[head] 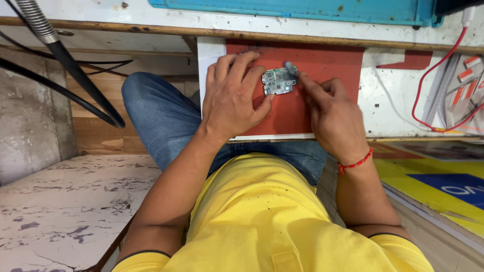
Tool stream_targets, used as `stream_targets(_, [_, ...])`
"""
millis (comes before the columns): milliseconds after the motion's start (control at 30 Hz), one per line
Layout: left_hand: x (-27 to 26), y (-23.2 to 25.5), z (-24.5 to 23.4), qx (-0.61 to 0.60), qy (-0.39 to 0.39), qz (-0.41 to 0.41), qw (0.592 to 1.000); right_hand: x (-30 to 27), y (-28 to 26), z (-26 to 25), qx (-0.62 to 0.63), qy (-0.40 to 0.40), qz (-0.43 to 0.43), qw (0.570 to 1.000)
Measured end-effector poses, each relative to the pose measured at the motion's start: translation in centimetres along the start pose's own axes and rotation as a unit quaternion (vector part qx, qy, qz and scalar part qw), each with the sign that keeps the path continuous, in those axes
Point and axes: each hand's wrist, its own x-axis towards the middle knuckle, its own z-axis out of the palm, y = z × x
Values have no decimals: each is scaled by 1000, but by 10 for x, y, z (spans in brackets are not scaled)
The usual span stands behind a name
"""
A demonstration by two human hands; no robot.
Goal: The person scrubs a small circuit board with a toothbrush and then uses a hot air gun to apply heat to the board's surface. The person works on a red mat placed on a cluttered workbench.
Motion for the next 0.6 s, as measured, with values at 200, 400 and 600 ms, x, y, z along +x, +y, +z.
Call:
stream_targets(200, [5, 4, -1, 0, -5, -6, 1000, -4, 7, 4, 16, -49, -91, 995])
stream_targets(400, [1, 1, 0, 9, 2, 5, 1000, -4, 0, 5, 7, -51, -59, 997])
stream_targets(600, [6, 9, -6, 13, 1, -7, 1000, 11, 6, -3, 9, -3, -5, 1000])
